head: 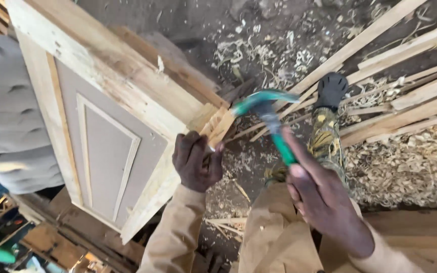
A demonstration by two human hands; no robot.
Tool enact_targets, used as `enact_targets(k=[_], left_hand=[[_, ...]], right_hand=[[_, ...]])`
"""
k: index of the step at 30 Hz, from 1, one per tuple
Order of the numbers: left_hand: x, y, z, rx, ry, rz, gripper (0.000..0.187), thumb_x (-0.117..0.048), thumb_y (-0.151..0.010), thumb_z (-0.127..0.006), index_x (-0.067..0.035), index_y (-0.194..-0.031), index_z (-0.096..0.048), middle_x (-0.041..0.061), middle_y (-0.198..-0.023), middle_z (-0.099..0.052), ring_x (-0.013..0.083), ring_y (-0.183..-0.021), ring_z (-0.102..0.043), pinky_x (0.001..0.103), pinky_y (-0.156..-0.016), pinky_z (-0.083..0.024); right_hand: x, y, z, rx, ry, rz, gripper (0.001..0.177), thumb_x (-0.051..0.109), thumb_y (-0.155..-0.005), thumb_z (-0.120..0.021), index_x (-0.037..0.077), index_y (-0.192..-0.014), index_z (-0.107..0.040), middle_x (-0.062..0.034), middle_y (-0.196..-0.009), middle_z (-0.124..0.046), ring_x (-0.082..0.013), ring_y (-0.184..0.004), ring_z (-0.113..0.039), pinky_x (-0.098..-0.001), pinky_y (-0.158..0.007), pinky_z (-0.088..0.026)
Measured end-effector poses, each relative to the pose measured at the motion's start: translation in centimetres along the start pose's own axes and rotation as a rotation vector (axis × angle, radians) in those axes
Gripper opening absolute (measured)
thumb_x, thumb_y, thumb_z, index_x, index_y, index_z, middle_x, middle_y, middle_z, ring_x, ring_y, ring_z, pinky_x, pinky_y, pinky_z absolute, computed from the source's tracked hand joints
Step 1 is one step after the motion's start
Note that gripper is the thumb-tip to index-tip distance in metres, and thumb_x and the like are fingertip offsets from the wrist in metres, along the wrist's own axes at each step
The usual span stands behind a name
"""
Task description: Repair a wooden furniture frame using various hand tools like a saw, hammer, and plane
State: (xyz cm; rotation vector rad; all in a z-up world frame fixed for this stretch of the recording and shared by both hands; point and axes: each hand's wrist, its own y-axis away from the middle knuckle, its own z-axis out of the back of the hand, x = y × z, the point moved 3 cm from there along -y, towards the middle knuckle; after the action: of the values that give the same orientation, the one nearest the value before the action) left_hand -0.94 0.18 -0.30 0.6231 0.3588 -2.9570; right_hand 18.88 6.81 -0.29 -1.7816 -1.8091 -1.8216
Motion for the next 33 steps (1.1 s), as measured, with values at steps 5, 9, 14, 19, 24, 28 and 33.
enact_targets(k=[5, 9, 14, 19, 24, 28, 33], left_hand=[[1.1, 1.9, -0.8, -0.073, 0.008, 0.018, 0.020, -0.017, -0.081, -0.059, 0.000, -0.073, -0.053, 0.013, -0.076, -0.052, 0.0184, -0.055, -0.040, 0.029, -0.038, -0.029], [0.4, 0.3, -0.4, -0.022, -0.038, 0.023, 0.025, -0.020, -0.083, -0.058, 0.002, -0.074, -0.053, 0.013, -0.076, -0.050, 0.0191, -0.055, -0.037, 0.029, -0.040, -0.025], [-0.6, -0.7, 0.7, -0.028, 0.068, 0.004, 0.019, -0.015, -0.084, -0.058, 0.003, -0.079, -0.052, 0.016, -0.079, -0.050, 0.0259, -0.060, -0.041, 0.034, -0.047, -0.029], [-0.7, -0.2, 0.9, -0.029, 0.016, 0.025, 0.022, -0.015, -0.083, -0.059, 0.002, -0.071, -0.049, 0.015, -0.076, -0.048, 0.0224, -0.057, -0.038, 0.032, -0.045, -0.027], [-0.5, -0.9, 0.2, -0.026, 0.037, -0.001, 0.019, -0.015, -0.084, -0.056, 0.001, -0.076, -0.049, 0.015, -0.077, -0.049, 0.0229, -0.058, -0.039, 0.033, -0.047, -0.028], [-0.2, 0.0, 0.6, -0.040, 0.067, 0.024, 0.022, -0.018, -0.083, -0.055, -0.002, -0.071, -0.046, 0.014, -0.076, -0.048, 0.0216, -0.057, -0.040, 0.032, -0.043, -0.028], [0.5, 0.3, 0.1, -0.023, -0.024, 0.108, 0.029, -0.028, -0.080, -0.061, -0.006, -0.076, -0.043, 0.012, -0.078, -0.046, 0.0219, -0.066, -0.046, 0.031, -0.048, -0.035]], right_hand=[[-0.2, -0.2, -0.9, 0.050, -0.029, -0.130, 0.057, 0.036, -0.086, -0.033, 0.028, -0.142, -0.023, -0.0001, -0.050, -0.043, -0.0087, -0.040, -0.042, -0.0248, -0.033, -0.040], [-3.5, 0.3, -0.6, -0.176, -0.026, 0.223, 0.046, 0.020, -0.095, -0.031, 0.022, -0.140, -0.019, 0.0054, -0.053, -0.052, -0.0003, -0.030, -0.041, -0.0132, -0.020, -0.043], [0.3, -0.2, -0.6, 0.039, -0.074, 0.068, 0.057, 0.038, -0.088, -0.033, 0.017, -0.141, -0.028, 0.0031, -0.051, -0.036, -0.0064, -0.044, -0.033, -0.0241, -0.039, -0.031], [-1.5, 0.2, -1.7, -0.085, -0.120, 0.111, 0.057, 0.039, -0.090, -0.026, 0.018, -0.142, -0.013, 0.0038, -0.051, -0.047, -0.0028, -0.031, -0.038, -0.0181, -0.023, -0.041], [-2.5, 0.0, -1.1, -0.088, -0.027, 0.232, 0.046, 0.025, -0.094, -0.032, 0.021, -0.139, -0.024, 0.0015, -0.058, -0.056, -0.0041, -0.035, -0.039, -0.0193, -0.032, -0.044], [-2.0, -0.1, -1.9, 0.027, -0.639, 0.127, 0.058, 0.027, -0.090, -0.037, 0.021, -0.144, -0.017, -0.0016, -0.065, -0.044, -0.0079, -0.049, -0.044, -0.0211, -0.039, -0.042], [-3.3, -1.1, -1.9, -0.011, -1.402, -0.141, 0.056, 0.018, -0.092, -0.041, 0.018, -0.144, -0.022, -0.0106, -0.051, -0.061, -0.0098, -0.034, -0.060, -0.0205, -0.024, -0.051]])
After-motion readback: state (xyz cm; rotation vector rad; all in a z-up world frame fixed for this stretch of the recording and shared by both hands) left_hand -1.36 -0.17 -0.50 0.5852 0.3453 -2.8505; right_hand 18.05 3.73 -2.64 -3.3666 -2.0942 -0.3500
